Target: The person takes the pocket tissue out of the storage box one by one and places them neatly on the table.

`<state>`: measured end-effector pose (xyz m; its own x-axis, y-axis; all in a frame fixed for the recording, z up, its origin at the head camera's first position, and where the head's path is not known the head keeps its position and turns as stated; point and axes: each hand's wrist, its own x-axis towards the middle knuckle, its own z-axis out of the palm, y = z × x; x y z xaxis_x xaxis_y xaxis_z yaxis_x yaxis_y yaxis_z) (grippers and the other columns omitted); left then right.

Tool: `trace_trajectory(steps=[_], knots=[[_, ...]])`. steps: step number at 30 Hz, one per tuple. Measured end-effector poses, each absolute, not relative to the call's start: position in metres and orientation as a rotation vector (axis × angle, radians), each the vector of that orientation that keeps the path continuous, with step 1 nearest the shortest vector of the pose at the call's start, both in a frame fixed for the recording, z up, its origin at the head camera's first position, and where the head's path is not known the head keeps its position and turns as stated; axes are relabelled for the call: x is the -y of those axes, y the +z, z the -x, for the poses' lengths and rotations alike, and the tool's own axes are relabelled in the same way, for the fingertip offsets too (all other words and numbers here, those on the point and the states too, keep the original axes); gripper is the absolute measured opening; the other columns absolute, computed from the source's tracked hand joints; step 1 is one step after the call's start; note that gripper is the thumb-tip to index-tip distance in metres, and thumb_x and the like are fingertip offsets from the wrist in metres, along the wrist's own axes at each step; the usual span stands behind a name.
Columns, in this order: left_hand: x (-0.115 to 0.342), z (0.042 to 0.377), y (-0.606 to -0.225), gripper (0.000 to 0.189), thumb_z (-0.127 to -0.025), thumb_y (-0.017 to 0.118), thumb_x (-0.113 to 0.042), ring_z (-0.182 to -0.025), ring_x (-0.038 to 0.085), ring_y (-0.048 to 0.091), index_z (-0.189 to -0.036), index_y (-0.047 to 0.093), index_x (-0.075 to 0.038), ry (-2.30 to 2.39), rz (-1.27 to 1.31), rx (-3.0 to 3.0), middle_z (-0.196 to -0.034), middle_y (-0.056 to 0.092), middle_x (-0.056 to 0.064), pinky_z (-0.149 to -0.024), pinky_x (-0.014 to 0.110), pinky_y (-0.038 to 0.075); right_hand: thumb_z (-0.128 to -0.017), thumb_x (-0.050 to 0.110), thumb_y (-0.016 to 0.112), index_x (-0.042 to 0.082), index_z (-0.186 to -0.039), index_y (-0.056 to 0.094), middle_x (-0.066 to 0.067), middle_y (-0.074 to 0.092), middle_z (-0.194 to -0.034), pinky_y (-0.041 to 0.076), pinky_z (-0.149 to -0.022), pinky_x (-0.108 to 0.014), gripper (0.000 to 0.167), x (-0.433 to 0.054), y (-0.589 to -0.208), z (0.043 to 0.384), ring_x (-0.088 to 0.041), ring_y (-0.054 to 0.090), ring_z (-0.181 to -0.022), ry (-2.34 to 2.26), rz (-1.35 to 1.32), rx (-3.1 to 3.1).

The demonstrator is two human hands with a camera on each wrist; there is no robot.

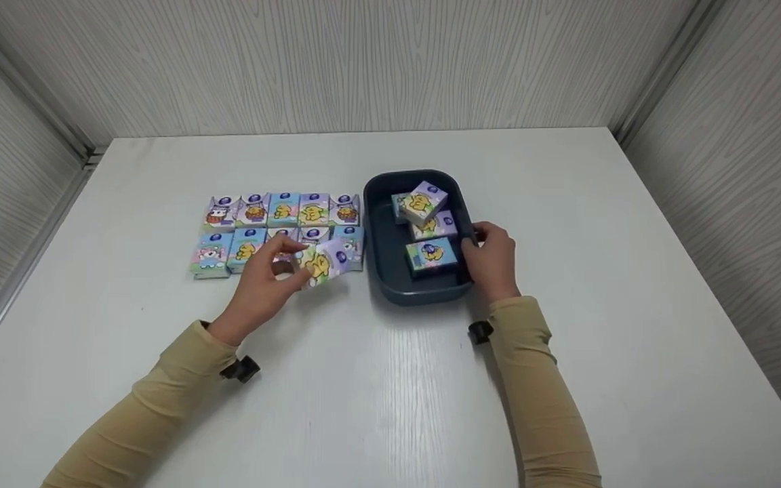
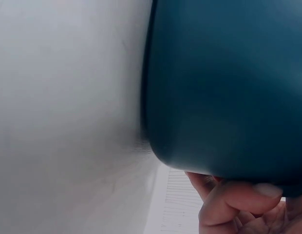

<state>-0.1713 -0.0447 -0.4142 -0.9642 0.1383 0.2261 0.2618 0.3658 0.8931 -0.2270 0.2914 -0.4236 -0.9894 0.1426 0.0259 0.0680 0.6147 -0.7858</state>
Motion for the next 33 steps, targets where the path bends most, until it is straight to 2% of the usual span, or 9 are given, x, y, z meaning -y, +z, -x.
trace_trajectory(steps=[7, 11, 17, 20, 24, 26, 30, 33], knots=[[0.064, 0.154, -0.421, 0.023, -0.085, 0.069, -0.012, -0.089, 0.018, 0.048, -0.096, 0.049, -0.01, -1.516, 0.342, 2.741, -0.106, 0.052, 0.004, -0.073, 0.031, 0.045, -0.094, 0.011, 0.053, -0.005, -0.123, 0.058, -0.023, 0.058, -0.119, 0.042, -0.093, -0.045, 0.033, -0.296, -0.423, 0.227, -0.03, 0.051, -0.107, 1.315, 0.175, 2.747], [0.071, 0.144, -0.421, 0.024, -0.086, 0.069, -0.015, -0.082, 0.019, 0.046, -0.095, 0.047, -0.01, -1.434, 0.242, 2.865, -0.097, 0.047, 0.004, -0.067, 0.031, 0.04, -0.094, 0.011, 0.053, -0.005, -0.122, 0.057, -0.022, 0.058, -0.119, 0.042, -0.092, -0.044, 0.033, -0.296, -0.425, 0.227, -0.029, 0.051, -0.106, 1.328, 0.18, 2.748], [0.08, 0.137, -0.42, 0.024, -0.087, 0.068, -0.017, -0.077, 0.019, 0.046, -0.092, 0.046, -0.007, -1.33, 0.126, 2.934, -0.087, 0.048, 0.007, -0.06, 0.031, 0.038, -0.093, 0.009, 0.055, -0.006, -0.12, 0.059, -0.023, 0.06, -0.115, 0.044, -0.087, -0.041, 0.032, -0.295, -0.426, 0.228, -0.029, 0.055, -0.102, 1.319, 0.148, 2.72], [0.082, 0.135, -0.421, 0.026, -0.089, 0.066, -0.022, -0.075, 0.02, 0.049, -0.098, 0.048, -0.006, -1.198, 0.092, 3.013, -0.085, 0.051, 0.007, -0.059, 0.032, 0.04, -0.092, 0.009, 0.055, -0.006, -0.12, 0.06, -0.023, 0.06, -0.114, 0.045, -0.085, -0.04, 0.032, -0.295, -0.426, 0.228, -0.029, 0.056, -0.101, 1.324, 0.132, 2.71], [0.082, 0.131, -0.425, 0.039, -0.091, 0.064, -0.025, -0.08, 0.021, 0.054, -0.122, 0.052, -0.006, -0.936, 0.148, 3.086, -0.099, 0.058, 0.009, -0.068, 0.035, 0.048, -0.092, 0.009, 0.055, -0.006, -0.12, 0.059, -0.022, 0.06, -0.114, 0.044, -0.086, -0.039, 0.032, -0.295, -0.425, 0.228, -0.028, 0.055, -0.103, 1.332, 0.131, 2.713], [0.081, 0.13, -0.426, 0.044, -0.093, 0.062, -0.023, -0.088, 0.021, 0.054, -0.134, 0.052, -0.01, -0.844, 0.241, 3.081, -0.109, 0.057, 0.01, -0.076, 0.036, 0.05, -0.093, 0.009, 0.055, -0.006, -0.12, 0.059, -0.023, 0.06, -0.115, 0.044, -0.086, -0.039, 0.032, -0.295, -0.425, 0.228, -0.029, 0.055, -0.103, 1.332, 0.131, 2.718], [0.079, 0.124, -0.424, 0.04, -0.094, 0.061, -0.011, -0.112, 0.024, 0.048, -0.133, 0.059, -0.019, -0.621, 0.517, 3.079, -0.13, 0.051, 0.011, -0.094, 0.037, 0.046, -0.093, 0.01, 0.055, -0.006, -0.121, 0.059, -0.023, 0.059, -0.115, 0.044, -0.088, -0.041, 0.033, -0.294, -0.425, 0.228, -0.029, 0.054, -0.104, 1.336, 0.145, 2.725], [0.079, 0.119, -0.42, 0.037, -0.091, 0.065, -0.01, -0.122, 0.028, 0.045, -0.127, 0.064, -0.016, -0.426, 0.62, 3.124, -0.138, 0.048, 0.011, -0.1, 0.041, 0.041, -0.092, 0.009, 0.055, -0.006, -0.12, 0.059, -0.023, 0.059, -0.116, 0.044, -0.089, -0.042, 0.032, -0.293, -0.425, 0.228, -0.029, 0.054, -0.105, 1.335, 0.149, 2.726]])
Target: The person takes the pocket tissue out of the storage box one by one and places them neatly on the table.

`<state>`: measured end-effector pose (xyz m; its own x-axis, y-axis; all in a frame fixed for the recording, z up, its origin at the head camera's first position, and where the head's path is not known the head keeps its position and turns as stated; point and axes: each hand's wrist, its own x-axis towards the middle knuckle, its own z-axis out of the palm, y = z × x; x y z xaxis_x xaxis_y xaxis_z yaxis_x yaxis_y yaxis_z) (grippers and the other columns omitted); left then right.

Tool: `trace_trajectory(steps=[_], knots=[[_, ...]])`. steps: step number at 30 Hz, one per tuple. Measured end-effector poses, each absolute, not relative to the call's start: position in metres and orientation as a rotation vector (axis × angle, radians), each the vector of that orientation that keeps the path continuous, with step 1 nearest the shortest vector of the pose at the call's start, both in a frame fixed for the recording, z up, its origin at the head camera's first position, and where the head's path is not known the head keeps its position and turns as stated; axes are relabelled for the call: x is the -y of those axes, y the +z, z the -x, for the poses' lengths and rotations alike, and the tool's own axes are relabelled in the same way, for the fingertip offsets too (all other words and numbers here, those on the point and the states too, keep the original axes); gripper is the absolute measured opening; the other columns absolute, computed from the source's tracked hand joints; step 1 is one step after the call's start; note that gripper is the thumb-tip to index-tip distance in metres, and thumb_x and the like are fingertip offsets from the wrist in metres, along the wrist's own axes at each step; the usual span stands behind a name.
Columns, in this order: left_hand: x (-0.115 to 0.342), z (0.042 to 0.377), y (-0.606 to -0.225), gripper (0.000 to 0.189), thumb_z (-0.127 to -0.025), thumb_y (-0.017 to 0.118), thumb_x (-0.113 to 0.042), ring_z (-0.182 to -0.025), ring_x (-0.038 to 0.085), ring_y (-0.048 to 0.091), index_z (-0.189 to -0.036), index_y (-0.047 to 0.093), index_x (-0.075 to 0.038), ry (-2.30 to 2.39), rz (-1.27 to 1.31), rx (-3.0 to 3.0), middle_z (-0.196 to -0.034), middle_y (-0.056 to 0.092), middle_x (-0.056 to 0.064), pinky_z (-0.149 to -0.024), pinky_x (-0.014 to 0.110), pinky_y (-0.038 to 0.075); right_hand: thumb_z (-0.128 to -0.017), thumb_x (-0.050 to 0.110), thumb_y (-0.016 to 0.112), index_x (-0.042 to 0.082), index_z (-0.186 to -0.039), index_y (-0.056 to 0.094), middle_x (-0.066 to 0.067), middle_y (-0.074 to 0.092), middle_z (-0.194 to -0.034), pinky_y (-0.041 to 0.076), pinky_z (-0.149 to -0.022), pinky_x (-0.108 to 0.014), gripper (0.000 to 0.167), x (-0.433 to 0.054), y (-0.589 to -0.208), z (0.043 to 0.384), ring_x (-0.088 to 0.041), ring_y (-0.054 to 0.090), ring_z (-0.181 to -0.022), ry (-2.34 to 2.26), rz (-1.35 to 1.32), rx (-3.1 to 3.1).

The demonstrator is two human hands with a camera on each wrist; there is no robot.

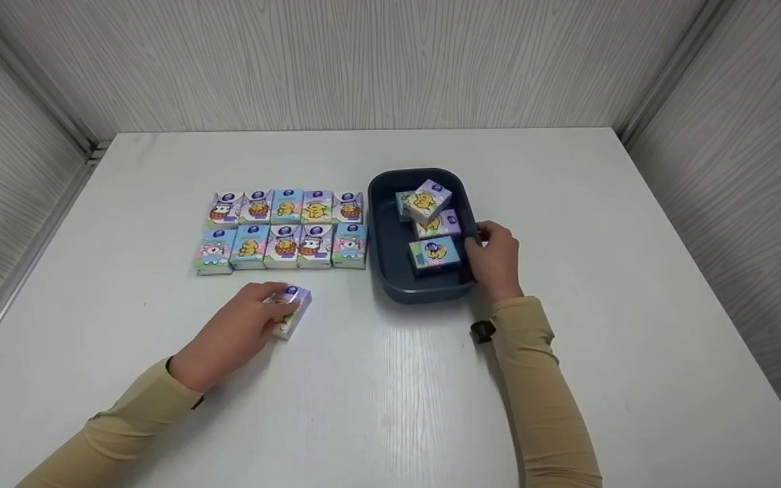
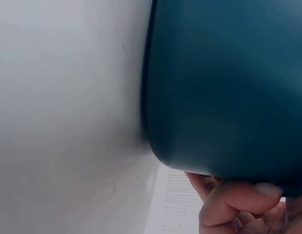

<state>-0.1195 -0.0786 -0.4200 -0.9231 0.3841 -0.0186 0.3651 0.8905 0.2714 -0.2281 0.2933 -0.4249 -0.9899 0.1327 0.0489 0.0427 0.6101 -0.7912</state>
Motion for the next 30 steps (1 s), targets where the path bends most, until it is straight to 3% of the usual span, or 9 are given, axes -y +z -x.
trace_trajectory(steps=[6, 21, 30], knots=[[0.084, 0.114, -0.413, 0.042, -0.086, 0.069, -0.025, -0.114, 0.032, 0.049, -0.124, 0.064, -0.007, 0.313, -0.533, -2.959, -0.134, 0.051, 0.017, -0.096, 0.044, 0.044, -0.093, 0.009, 0.055, -0.006, -0.12, 0.06, -0.022, 0.06, -0.115, 0.044, -0.087, -0.04, 0.031, -0.293, -0.423, 0.227, -0.027, 0.053, -0.102, 1.336, 0.158, 2.723], [0.137, 0.113, -0.414, 0.046, -0.085, 0.072, -0.011, -0.105, 0.038, 0.053, -0.128, 0.059, -0.001, 0.313, -0.337, -3.031, -0.128, 0.046, 0.029, -0.087, 0.048, 0.049, -0.093, 0.009, 0.055, -0.006, -0.12, 0.06, -0.022, 0.06, -0.115, 0.043, -0.089, -0.042, 0.031, -0.292, -0.427, 0.227, -0.028, 0.053, -0.103, 1.325, 0.146, 2.727], [0.157, 0.119, -0.416, 0.042, -0.084, 0.072, -0.007, -0.093, 0.037, 0.056, -0.123, 0.06, 0.005, 0.327, -0.266, -3.091, -0.116, 0.051, 0.03, -0.081, 0.048, 0.052, -0.094, 0.011, 0.054, -0.005, -0.122, 0.059, -0.021, 0.06, -0.116, 0.043, -0.089, -0.041, 0.032, -0.292, -0.426, 0.228, -0.026, 0.053, -0.102, 1.33, 0.151, 2.733]])
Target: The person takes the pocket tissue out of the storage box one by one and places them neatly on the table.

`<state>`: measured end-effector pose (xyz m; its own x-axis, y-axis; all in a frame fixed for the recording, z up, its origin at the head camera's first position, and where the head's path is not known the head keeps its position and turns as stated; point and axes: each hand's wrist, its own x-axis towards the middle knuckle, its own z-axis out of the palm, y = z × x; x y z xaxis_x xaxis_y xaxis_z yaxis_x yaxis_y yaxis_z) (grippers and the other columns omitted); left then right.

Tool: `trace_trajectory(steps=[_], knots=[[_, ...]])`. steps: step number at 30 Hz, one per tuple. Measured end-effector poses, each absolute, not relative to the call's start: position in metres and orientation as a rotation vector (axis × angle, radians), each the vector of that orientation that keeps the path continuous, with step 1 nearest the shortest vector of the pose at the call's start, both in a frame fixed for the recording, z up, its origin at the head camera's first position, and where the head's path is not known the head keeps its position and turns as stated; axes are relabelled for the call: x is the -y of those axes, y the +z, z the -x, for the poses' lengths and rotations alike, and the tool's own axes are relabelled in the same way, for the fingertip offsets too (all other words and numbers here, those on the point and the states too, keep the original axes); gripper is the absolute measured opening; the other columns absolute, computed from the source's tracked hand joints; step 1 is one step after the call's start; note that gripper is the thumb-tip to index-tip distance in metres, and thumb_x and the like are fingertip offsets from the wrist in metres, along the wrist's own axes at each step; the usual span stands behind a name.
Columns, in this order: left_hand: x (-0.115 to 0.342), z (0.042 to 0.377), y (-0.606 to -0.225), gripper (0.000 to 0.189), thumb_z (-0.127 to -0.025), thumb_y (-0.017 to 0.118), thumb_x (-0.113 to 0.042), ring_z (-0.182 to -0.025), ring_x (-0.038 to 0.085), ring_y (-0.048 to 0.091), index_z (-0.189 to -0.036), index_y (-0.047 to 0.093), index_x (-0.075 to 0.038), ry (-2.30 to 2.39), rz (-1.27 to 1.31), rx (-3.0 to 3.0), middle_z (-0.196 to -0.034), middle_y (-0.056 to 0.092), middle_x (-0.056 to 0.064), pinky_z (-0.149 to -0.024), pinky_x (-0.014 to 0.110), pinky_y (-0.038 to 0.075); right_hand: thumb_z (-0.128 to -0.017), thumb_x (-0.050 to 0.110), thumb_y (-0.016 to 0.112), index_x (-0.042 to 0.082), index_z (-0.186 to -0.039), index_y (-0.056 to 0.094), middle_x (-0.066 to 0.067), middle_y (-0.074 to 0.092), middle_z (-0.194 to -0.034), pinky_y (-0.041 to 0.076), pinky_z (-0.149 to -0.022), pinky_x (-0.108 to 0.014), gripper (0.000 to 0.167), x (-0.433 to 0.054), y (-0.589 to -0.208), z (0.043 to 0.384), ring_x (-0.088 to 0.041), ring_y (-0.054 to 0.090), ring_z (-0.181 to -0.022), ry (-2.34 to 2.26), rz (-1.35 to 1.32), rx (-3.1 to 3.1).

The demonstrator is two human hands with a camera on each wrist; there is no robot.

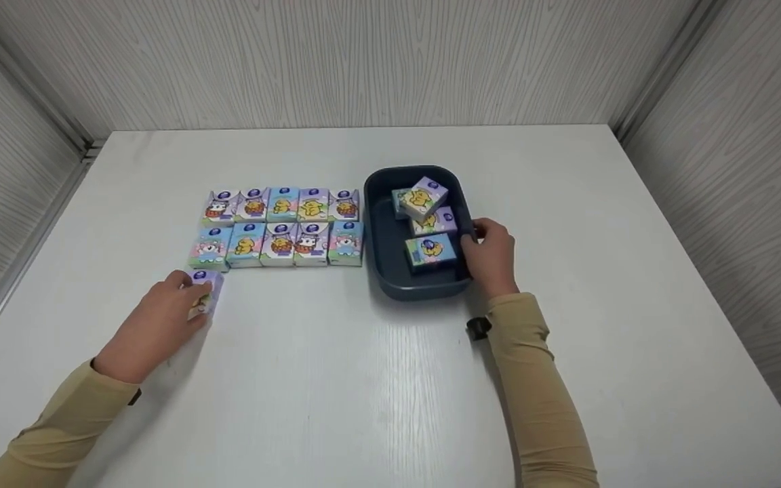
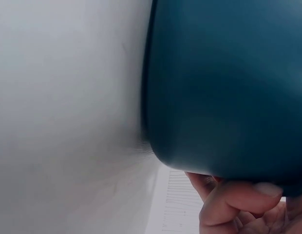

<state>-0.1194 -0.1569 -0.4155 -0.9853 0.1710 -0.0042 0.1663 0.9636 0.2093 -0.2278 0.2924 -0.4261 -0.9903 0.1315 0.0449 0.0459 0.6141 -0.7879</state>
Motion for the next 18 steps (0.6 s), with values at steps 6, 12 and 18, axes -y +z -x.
trace_trajectory(steps=[6, 12, 18], knots=[[0.163, 0.126, -0.418, 0.042, -0.087, 0.07, -0.006, -0.099, 0.039, 0.056, -0.126, 0.058, 0.004, 0.375, -0.252, -3.093, -0.117, 0.049, 0.029, -0.085, 0.048, 0.05, -0.094, 0.011, 0.055, -0.005, -0.121, 0.059, -0.02, 0.06, -0.114, 0.043, -0.088, -0.041, 0.032, -0.291, -0.427, 0.227, -0.026, 0.052, -0.102, 1.329, 0.155, 2.737], [0.167, 0.129, -0.421, 0.042, -0.085, 0.07, -0.003, -0.097, 0.039, 0.056, -0.125, 0.058, 0.005, 0.416, -0.296, -3.136, -0.114, 0.05, 0.029, -0.081, 0.048, 0.052, -0.092, 0.01, 0.056, -0.005, -0.118, 0.061, -0.021, 0.061, -0.112, 0.044, -0.086, -0.039, 0.03, -0.292, -0.428, 0.228, -0.026, 0.054, -0.1, 1.313, 0.137, 2.72], [0.169, 0.132, -0.424, 0.042, -0.085, 0.07, -0.003, -0.094, 0.037, 0.056, -0.123, 0.057, 0.007, 0.429, -0.306, -3.152, -0.112, 0.049, 0.028, -0.08, 0.047, 0.052, -0.092, 0.008, 0.056, -0.006, -0.118, 0.061, -0.022, 0.062, -0.111, 0.043, -0.088, -0.041, 0.03, -0.292, -0.43, 0.229, -0.028, 0.055, -0.101, 1.293, 0.112, 2.707]])
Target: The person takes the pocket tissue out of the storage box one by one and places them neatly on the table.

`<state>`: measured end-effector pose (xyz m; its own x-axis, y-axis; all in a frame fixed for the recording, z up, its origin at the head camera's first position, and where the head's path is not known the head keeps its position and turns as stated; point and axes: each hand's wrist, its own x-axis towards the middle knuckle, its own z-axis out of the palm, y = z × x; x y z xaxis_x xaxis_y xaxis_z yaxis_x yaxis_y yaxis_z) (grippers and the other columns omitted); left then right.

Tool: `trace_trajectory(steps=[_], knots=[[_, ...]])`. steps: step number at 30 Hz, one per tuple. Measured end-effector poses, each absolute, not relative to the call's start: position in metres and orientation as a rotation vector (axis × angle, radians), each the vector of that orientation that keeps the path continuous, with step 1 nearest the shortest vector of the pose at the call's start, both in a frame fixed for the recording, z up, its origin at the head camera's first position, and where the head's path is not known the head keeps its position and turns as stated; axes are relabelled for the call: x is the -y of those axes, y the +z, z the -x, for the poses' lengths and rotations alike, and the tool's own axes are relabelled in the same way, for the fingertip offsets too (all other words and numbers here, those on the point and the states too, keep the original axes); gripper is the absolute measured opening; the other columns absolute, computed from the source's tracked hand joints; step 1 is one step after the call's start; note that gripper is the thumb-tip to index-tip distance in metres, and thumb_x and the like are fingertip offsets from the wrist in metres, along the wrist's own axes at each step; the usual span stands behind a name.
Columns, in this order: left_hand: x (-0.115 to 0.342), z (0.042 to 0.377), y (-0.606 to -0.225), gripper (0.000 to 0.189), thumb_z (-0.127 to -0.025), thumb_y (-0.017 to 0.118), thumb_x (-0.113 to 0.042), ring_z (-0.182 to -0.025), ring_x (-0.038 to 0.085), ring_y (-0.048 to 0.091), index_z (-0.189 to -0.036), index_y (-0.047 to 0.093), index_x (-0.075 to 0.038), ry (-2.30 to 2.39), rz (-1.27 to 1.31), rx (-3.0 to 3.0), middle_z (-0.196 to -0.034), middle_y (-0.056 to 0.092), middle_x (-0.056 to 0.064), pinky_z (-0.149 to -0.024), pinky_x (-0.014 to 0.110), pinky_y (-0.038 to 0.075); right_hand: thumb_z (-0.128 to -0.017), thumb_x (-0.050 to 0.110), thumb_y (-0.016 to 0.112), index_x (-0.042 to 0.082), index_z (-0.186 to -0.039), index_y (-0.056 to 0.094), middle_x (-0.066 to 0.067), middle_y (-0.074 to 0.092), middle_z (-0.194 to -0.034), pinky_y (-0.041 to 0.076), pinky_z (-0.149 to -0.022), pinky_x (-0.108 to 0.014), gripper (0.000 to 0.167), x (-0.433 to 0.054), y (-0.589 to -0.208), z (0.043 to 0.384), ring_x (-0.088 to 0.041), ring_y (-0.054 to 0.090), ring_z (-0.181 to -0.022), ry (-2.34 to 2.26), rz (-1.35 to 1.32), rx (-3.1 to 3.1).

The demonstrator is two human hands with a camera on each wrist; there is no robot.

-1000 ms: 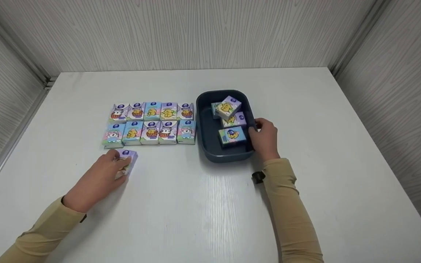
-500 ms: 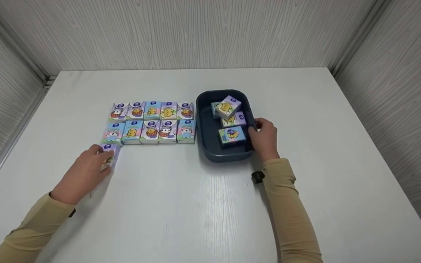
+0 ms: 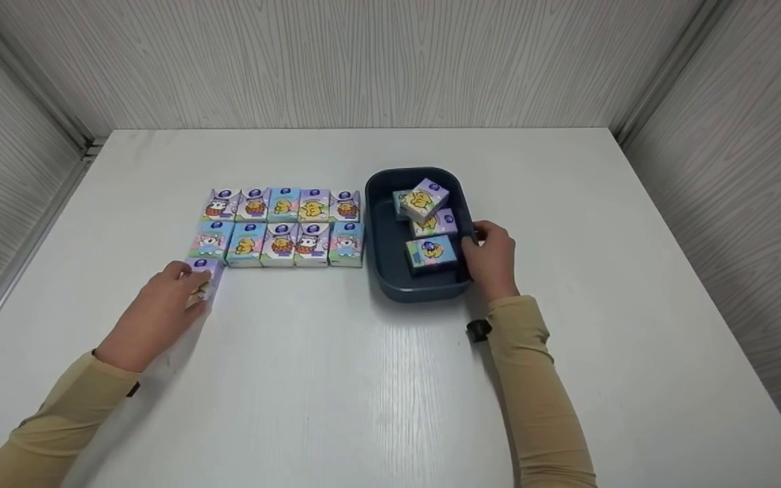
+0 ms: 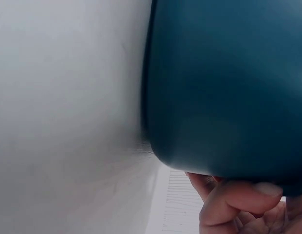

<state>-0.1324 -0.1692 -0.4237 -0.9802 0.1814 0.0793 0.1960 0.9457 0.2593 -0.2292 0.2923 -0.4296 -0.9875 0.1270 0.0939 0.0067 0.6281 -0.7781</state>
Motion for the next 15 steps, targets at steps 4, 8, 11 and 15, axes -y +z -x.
trace_trajectory(steps=[4, 8, 11, 15], knots=[[0.1715, 0.1341, -0.424, 0.048, -0.084, 0.072, -0.004, -0.095, 0.036, 0.055, -0.124, 0.05, 0.011, -0.446, 0.283, 3.046, -0.113, 0.048, 0.027, -0.084, 0.046, 0.051, -0.092, 0.008, 0.055, -0.006, -0.119, 0.061, -0.021, 0.061, -0.112, 0.044, -0.086, -0.041, 0.03, -0.2921, -0.4298, 0.2286, -0.028, 0.055, -0.101, 1.311, 0.125, 2.711], [0.1741, 0.1338, -0.424, 0.058, -0.085, 0.072, -0.006, -0.098, 0.035, 0.054, -0.13, 0.041, 0.011, -0.552, 0.235, 3.068, -0.116, 0.046, 0.027, -0.088, 0.047, 0.049, -0.093, 0.008, 0.056, -0.006, -0.119, 0.061, -0.021, 0.061, -0.111, 0.045, -0.085, -0.04, 0.03, -0.2919, -0.4305, 0.2288, -0.027, 0.055, -0.099, 1.3, 0.12, 2.718], [0.1741, 0.1323, -0.4222, 0.061, -0.085, 0.072, -0.008, -0.1, 0.034, 0.053, -0.133, 0.037, 0.01, -0.61, 0.202, 3.087, -0.118, 0.045, 0.026, -0.09, 0.047, 0.048, -0.093, 0.008, 0.056, -0.006, -0.119, 0.061, -0.022, 0.061, -0.112, 0.044, -0.086, -0.041, 0.03, -0.2922, -0.4301, 0.2288, -0.028, 0.054, -0.1, 1.302, 0.117, 2.716], [0.1672, 0.1305, -0.4174, 0.067, -0.082, 0.077, -0.014, -0.101, 0.036, 0.053, -0.131, 0.04, 0.01, -0.526, 0.241, 3.066, -0.118, 0.046, 0.026, -0.087, 0.049, 0.049, -0.093, 0.009, 0.055, -0.005, -0.12, 0.06, -0.022, 0.06, -0.114, 0.045, -0.087, -0.042, 0.031, -0.2932, -0.4286, 0.2291, -0.028, 0.054, -0.103, 1.321, 0.132, 2.722]])
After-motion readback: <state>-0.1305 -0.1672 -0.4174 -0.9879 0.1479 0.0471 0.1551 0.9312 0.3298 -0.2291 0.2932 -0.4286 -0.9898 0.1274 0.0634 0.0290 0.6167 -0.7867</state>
